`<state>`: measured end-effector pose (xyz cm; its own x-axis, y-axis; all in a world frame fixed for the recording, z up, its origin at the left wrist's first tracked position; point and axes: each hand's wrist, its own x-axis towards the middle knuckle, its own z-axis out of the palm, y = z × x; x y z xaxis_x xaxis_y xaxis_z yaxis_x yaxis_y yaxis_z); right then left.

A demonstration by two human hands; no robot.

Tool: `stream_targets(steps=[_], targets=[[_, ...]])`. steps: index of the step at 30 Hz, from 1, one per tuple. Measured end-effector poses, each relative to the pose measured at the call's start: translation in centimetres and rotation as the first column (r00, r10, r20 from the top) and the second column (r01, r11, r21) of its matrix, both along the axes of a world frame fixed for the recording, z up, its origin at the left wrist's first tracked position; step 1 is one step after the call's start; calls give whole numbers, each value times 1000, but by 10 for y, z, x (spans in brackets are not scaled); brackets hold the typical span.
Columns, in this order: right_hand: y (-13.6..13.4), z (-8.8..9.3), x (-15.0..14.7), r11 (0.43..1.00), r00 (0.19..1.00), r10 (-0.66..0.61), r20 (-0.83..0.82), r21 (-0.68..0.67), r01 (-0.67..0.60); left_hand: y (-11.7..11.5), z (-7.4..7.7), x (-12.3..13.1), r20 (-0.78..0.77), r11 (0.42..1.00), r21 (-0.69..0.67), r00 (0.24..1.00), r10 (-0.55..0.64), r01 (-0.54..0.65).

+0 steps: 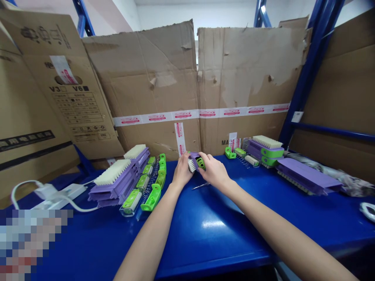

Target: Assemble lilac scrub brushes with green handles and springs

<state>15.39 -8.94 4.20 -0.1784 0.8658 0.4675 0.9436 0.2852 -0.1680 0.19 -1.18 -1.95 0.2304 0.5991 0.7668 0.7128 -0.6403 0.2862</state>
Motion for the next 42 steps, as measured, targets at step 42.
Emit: stream_targets(steps=[42], targets=[[-5,-6,-7,986,997,37,-73,165,-25,-10,10,2,76,977,-214,997,20,-3]])
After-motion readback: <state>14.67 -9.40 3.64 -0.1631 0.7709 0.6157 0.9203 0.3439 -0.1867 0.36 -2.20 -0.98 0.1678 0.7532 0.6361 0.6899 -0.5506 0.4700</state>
